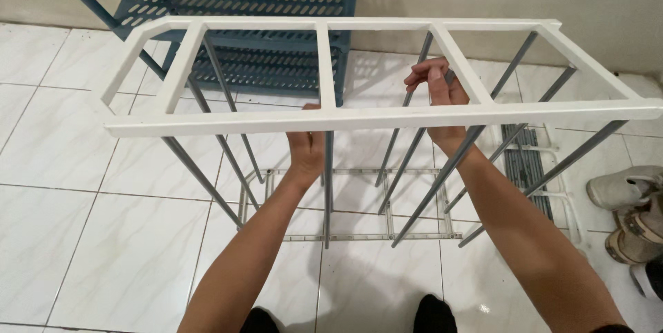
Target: The person assembles a white plastic shelving unit by inserting metal poles into the base frame and then placing a white plastic shelf onto the poles. The person works on a tiled floor with a blue plastic crate nearby.
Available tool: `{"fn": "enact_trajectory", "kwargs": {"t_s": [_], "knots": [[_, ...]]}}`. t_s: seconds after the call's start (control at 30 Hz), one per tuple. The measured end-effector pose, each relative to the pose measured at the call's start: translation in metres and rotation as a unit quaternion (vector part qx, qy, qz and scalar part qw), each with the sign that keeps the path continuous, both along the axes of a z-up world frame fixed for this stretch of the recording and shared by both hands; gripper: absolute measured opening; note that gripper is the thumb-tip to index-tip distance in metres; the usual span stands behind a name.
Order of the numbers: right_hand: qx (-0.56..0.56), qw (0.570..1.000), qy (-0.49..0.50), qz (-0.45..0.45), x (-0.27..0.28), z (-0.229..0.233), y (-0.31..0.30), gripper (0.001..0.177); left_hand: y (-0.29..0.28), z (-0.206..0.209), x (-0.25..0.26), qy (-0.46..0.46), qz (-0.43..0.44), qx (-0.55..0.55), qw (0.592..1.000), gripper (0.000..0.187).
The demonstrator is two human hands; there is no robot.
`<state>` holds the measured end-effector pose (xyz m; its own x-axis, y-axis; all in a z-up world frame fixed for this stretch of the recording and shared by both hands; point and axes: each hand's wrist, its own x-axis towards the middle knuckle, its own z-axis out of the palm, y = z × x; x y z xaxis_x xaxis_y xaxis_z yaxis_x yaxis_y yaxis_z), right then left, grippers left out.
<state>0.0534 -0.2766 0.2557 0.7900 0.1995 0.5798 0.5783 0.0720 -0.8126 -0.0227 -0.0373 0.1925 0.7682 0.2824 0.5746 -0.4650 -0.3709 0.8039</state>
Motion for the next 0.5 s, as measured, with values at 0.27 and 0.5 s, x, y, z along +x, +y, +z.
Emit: {"fn": "enact_trajectory", "kwargs": {"t_s": [0.27, 0.5], "knots": [[-0.009, 0.999, 0.042, -0.033, -0.017, -0.041, -0.003, 0.028, -0.004, -0.047, -0.039, 0.018, -0.007, 0.146, 0.989, 0.017], [-0.18, 0.979, 0.093, -0.024, -0.056, -0.103, -0.022, 0.022, 0.014, -0.076, -0.06, 0.155, -0.084, 0.283, 0.943, 0.018]]}}
